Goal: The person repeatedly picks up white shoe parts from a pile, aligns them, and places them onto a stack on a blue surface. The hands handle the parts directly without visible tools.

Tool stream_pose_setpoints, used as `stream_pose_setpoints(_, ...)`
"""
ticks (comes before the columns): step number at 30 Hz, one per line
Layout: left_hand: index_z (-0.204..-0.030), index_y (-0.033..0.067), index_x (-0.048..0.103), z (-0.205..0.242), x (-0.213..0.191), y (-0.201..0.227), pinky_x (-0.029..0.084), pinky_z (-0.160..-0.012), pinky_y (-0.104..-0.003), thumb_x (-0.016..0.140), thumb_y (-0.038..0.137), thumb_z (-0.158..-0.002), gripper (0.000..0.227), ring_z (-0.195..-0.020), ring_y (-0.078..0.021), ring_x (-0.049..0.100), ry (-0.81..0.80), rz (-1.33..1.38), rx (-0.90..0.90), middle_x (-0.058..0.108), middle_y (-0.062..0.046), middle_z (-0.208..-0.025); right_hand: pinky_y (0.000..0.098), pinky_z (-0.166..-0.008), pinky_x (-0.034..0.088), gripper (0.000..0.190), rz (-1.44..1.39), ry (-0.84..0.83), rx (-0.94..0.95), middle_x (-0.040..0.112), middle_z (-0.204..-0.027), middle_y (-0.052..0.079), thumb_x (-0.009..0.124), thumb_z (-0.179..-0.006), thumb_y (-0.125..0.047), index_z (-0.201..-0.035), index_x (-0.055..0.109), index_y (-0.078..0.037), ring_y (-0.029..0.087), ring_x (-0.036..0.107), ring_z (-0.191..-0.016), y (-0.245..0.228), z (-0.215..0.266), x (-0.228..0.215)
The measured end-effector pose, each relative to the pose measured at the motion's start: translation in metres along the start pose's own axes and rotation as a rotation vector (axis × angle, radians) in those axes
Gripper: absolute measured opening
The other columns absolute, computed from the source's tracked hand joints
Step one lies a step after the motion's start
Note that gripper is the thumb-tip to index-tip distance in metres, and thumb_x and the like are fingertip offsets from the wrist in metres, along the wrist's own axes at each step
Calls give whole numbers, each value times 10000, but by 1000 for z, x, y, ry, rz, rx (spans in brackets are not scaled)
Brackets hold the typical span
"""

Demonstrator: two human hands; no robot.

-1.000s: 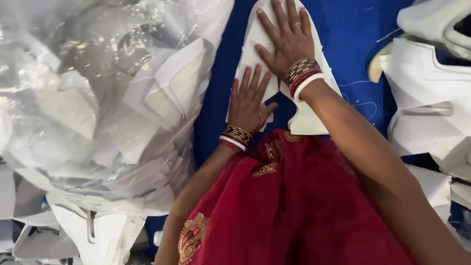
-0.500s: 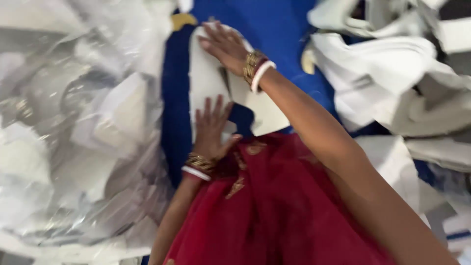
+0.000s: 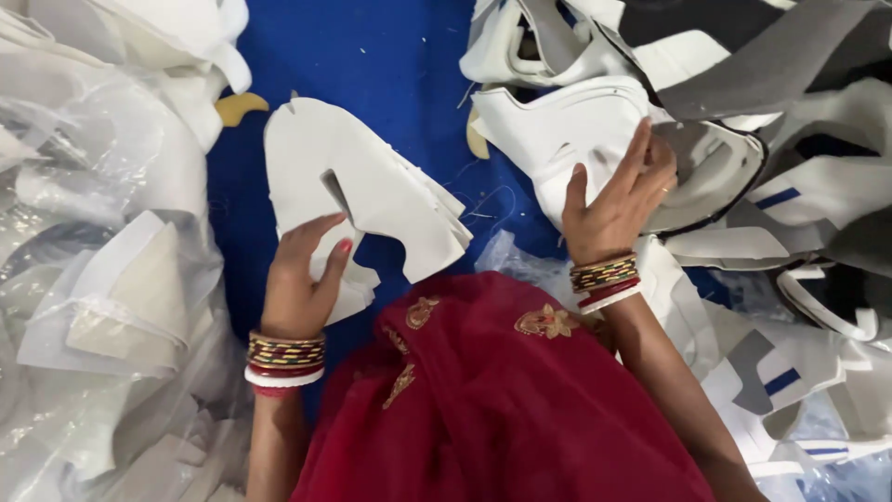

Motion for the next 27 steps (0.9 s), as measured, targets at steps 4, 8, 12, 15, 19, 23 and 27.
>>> stream_pose_setpoints(4,-1281,40,676,-32,39,61,564,-947,-378,657,144,-996,304,-1124,-282,705,-86,322,-13,718,-160,-1240,518,-1059,415,726,102,-6,32,449,-1365,252,822,-952,-91,-1538,414,40,393,483,-1222,23,10,-1)
stream_pose_setpoints(8,-1380,48,597,-56,132,102,609,-955,-342,646,147,-1022,375,-1149,-212,726,-301,745,30,725,-122,-1283,399,-952,517,457,-180,17,232,624,-1295,127,771,-1003,-67,-1395,536,-46,262,630,-1136,44,28,10)
stream_pose_setpoints(12,-1427,23,452,-71,197,107,585,-905,-383,702,139,-958,544,-1139,-236,653,-285,873,-177,620,-151,-1290,379,-925,541,383,-367,-34,89,654,-1220,105,776,-948,-89,-1266,565,-65,233,671,-1108,17,23,-1)
stream_pose_setpoints(15,-1348,-26,518,-72,209,69,598,-848,-378,700,115,-991,424,-997,-237,723,-33,789,-179,735,-177,-1116,366,-1054,540,505,-836,-497,159,643,-1346,109,587,-900,-80,-1396,506,-39,228,639,-1261,26,20,40)
stream_pose_setpoints(19,-1294,-35,547,-49,197,42,640,-685,-301,596,109,-1019,315,-860,-154,725,-47,1055,-381,713,-104,-1045,361,-1073,521,553,-908,-503,185,597,-1378,108,528,-962,-42,-1514,495,-54,219,609,-1267,69,11,67)
stream_pose_setpoints(23,-1288,-42,583,-29,125,61,601,-674,-270,600,104,-1034,293,-802,-132,717,-53,964,-305,731,-79,-991,359,-1034,535,619,-721,-436,106,547,-1385,110,471,-969,72,-1571,443,-67,221,611,-1206,58,4,76)
stream_pose_setpoints(27,-1298,-47,635,-7,60,95,571,-695,-267,640,71,-1017,304,-791,-107,667,-75,773,-261,744,-77,-970,334,-878,540,737,-586,-439,104,482,-1349,146,515,-862,115,-1568,422,-73,248,570,-1143,39,6,75)
Point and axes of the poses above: each hand's wrist, its own z-axis away from the middle knuckle, its own x-axis out of the palm, y = z × x, the point moved 9 cm from there along -z, towards the middle knuckle
